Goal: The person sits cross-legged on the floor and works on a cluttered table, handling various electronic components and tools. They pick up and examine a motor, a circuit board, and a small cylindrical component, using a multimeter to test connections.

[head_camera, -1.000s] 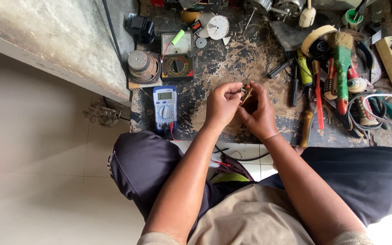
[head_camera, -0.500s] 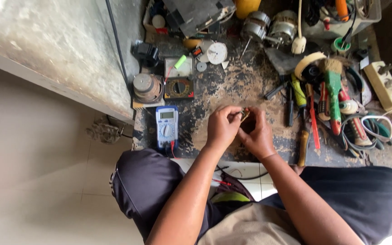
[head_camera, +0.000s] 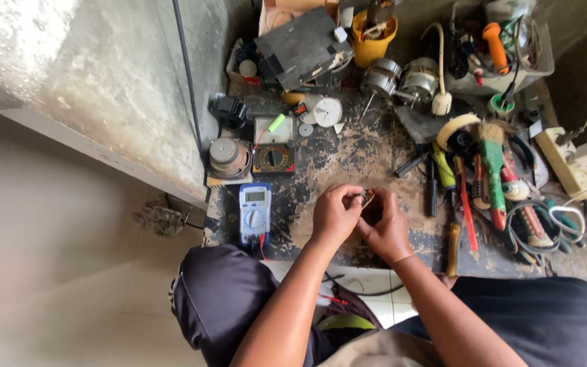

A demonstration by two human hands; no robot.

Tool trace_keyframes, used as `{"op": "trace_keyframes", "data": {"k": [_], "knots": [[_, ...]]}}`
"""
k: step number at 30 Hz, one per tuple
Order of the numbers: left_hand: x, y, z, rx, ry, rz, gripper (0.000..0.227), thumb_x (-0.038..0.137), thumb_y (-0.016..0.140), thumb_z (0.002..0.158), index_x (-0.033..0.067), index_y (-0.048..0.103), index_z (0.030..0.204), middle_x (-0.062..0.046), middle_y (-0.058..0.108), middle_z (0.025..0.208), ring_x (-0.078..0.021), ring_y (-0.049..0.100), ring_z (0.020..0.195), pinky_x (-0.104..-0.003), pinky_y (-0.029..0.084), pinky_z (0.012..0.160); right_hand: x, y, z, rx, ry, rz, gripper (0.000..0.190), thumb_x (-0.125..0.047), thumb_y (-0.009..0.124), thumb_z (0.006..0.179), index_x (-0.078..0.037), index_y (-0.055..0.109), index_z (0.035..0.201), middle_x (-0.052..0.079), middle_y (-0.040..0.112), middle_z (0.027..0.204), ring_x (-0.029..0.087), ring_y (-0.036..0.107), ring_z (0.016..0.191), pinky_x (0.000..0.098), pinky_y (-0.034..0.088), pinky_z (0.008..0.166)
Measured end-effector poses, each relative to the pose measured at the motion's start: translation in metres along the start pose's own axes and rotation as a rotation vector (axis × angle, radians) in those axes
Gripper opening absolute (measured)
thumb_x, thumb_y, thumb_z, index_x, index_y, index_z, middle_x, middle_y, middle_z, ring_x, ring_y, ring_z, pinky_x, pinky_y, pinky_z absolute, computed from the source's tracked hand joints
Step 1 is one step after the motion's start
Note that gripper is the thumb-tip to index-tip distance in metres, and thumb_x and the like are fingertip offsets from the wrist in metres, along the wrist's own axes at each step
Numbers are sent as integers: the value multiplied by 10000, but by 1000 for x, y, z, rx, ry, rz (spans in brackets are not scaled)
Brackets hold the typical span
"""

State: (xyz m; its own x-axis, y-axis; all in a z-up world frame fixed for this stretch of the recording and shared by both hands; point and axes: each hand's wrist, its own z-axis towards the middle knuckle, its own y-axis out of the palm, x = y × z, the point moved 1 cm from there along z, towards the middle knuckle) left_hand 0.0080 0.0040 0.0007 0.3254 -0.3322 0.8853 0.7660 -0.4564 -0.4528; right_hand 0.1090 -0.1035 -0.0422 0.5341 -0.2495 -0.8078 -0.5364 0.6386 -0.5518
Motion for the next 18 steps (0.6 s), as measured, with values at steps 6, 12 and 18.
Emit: {"op": "trace_keyframes", "data": {"k": [6, 12, 18], "knots": [[3, 1, -3, -13, 9, 10, 207, 153, 743, 805, 164, 774, 1010, -62, 714, 875, -289, 731, 911, -389, 599, 814, -9, -2, -2, 18, -24, 29, 674, -243, 866, 761, -179, 526, 1339, 147, 738, 1165, 469, 683, 1049, 610, 545, 861], [4, 0, -4, -12, -31, -71, 217, 157, 711, 806, 168, 770, 1015, -56, 721, 878, -290, 723, 921, -393, 582, 842, -12, -4, -1, -8, -28, 47, 694, -262, 849, 787, -175, 487, 1373, 179, 723, 1184, 513, 662, 1073, 650, 528, 884], [6, -2, -3, -24, -55, -94, 249, 177, 678, 814, 186, 778, 1042, -39, 734, 898, -253, 728, 914, -376, 584, 842, -13, -7, 0, -22, -31, 87, 675, -255, 809, 813, -171, 480, 1396, 207, 718, 1174, 534, 648, 1087, 664, 522, 895]]}}
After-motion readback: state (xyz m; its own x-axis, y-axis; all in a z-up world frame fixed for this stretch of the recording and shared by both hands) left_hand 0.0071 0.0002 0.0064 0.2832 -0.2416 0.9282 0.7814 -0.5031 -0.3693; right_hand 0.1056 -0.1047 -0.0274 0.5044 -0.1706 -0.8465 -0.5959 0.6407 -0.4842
